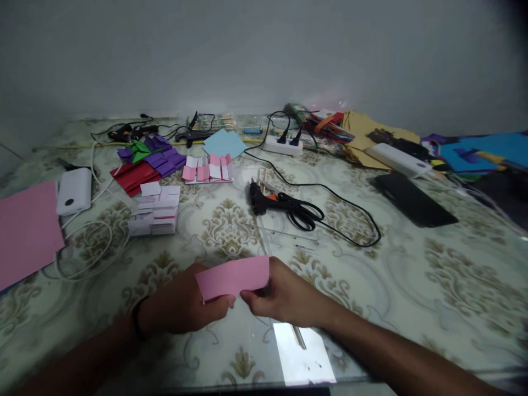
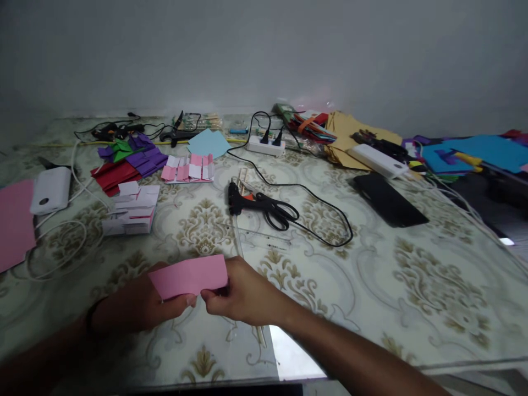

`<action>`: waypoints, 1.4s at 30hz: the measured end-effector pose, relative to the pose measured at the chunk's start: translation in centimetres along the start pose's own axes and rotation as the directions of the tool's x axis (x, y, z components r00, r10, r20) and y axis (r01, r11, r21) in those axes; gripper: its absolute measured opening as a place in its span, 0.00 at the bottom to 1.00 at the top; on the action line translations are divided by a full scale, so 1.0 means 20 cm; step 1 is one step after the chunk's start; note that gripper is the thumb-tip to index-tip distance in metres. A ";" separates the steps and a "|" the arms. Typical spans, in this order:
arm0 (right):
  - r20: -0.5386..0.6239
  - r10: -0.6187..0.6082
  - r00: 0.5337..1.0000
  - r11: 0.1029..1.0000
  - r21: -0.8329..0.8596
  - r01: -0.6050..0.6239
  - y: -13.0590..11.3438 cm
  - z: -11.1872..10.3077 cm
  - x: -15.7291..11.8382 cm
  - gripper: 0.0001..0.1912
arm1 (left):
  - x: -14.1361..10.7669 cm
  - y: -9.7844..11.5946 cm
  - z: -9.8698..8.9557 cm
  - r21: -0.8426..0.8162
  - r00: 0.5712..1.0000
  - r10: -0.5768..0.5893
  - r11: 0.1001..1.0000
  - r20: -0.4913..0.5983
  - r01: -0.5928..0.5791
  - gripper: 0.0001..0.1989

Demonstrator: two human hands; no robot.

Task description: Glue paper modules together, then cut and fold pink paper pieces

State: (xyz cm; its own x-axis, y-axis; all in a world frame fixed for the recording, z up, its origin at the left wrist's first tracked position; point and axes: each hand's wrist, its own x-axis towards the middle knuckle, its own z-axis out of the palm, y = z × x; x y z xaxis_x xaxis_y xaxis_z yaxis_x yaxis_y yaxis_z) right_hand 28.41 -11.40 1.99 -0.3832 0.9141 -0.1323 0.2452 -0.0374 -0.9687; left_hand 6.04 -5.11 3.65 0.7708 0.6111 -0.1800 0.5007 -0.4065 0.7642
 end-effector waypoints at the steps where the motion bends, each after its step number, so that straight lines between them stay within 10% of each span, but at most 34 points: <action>1: -0.004 0.014 1.000 1.000 0.014 -0.014 0.00 0.00 0.00 0.04 | 0.00 0.00 0.00 0.019 1.000 0.000 1.000 0.020 0.000 0.11; 18: -0.093 0.009 0.996 0.997 0.081 -0.001 -0.04 -0.03 0.00 0.04 | -0.01 0.00 0.00 0.078 0.975 -0.218 0.972 -0.030 0.220 0.15; 35: -0.253 -0.004 0.967 0.995 0.094 0.029 -0.06 -0.15 -0.01 0.04 | 0.01 0.05 -0.06 -0.178 0.982 -0.187 0.968 -0.037 0.177 0.13; 42: -0.467 -0.165 0.869 0.977 0.044 0.209 -0.07 -0.21 -0.01 0.05 | 0.04 0.03 -0.05 -0.094 0.981 -0.160 0.984 -0.111 0.149 0.13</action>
State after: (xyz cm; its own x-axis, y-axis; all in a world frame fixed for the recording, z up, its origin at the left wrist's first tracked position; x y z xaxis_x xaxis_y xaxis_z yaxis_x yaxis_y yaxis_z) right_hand 31.83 -9.83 4.32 0.0426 0.9888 0.1433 0.1205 0.1373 -0.9832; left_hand 6.54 -4.14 4.65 0.6327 0.7394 -0.2300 0.5712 -0.2452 0.7833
